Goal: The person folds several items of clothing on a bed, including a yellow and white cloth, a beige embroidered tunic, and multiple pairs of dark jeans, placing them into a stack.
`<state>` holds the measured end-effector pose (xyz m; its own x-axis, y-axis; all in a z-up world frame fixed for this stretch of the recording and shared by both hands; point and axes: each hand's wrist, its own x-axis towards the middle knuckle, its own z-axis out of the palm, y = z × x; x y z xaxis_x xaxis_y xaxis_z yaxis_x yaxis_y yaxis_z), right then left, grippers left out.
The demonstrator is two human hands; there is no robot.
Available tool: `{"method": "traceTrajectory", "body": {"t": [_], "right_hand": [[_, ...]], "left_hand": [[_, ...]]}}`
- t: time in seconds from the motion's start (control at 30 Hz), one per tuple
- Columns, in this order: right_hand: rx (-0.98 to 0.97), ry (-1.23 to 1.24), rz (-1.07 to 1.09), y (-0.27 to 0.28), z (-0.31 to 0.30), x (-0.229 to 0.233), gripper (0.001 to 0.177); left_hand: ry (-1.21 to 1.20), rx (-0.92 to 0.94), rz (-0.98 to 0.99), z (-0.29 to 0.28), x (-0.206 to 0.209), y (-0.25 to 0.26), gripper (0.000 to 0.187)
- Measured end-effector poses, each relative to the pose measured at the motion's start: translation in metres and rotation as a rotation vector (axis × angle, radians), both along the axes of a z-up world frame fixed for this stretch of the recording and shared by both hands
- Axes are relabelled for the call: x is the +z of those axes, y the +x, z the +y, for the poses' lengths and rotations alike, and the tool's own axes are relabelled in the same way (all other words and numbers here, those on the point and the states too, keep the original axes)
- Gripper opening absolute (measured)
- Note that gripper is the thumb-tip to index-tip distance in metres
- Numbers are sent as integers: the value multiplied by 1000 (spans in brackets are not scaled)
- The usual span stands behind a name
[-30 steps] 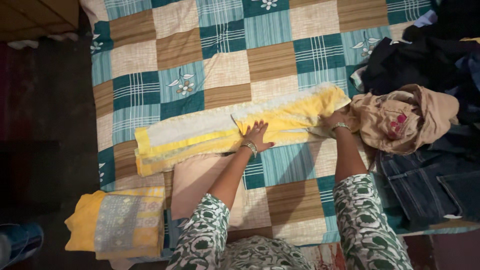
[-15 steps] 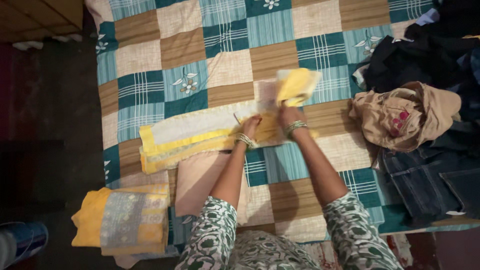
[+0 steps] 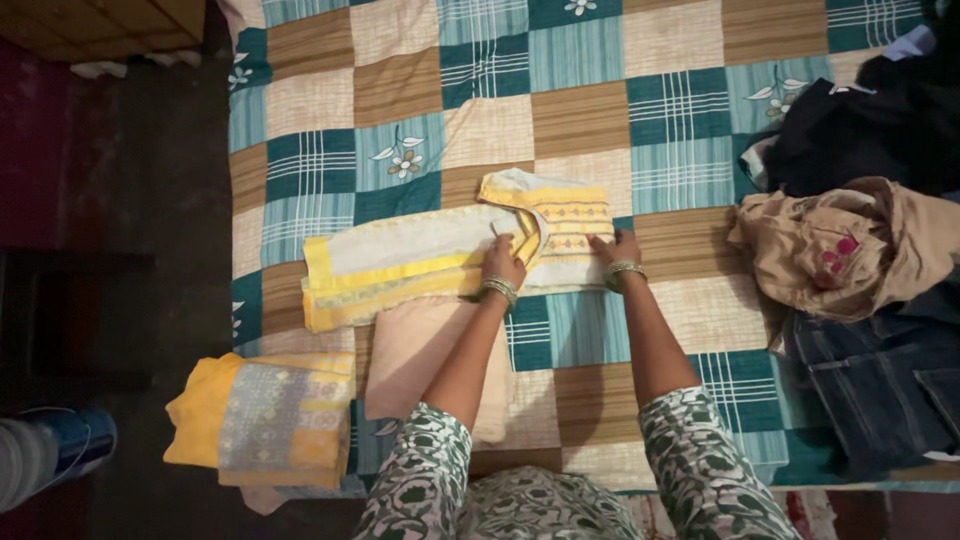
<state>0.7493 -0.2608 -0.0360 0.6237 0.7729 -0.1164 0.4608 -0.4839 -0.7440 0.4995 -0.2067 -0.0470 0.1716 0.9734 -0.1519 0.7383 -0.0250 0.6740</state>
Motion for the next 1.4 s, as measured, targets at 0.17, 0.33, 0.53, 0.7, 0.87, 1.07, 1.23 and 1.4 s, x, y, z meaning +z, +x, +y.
{"method": "traceTrajectory", "body": {"t": [0.17,0.33,0.53,0.7,0.87,1.07,1.23,1.4], "right_hand": [[-9,-120,838,22,1,4,46],[4,113,678,85,-5,22,36],[18,-309,-98,149,-20,44,48],[64,-241,-69,139,-3,58,59],[125,-243,2,38,20,110,64],[530,162,422,-55,22,95,44],[198,151,61,-52,30,10,51],[-50,-155,629,-75,13,-12,47]], "left_hand": [[451,-354,296,-6,22,26,56],[523,-759,416,-37,-2,65,74],[161,-853,351,-73,-22,96,68],[-60,-700,42,-63,-24,96,70],[-335,-183,-966,-8,1,62,27],[-809,321,-1652,48,-13,-40,45],[-495,410,-717,47,-8,-92,60],[-324,231,-108,30,-16,-96,77]]}}
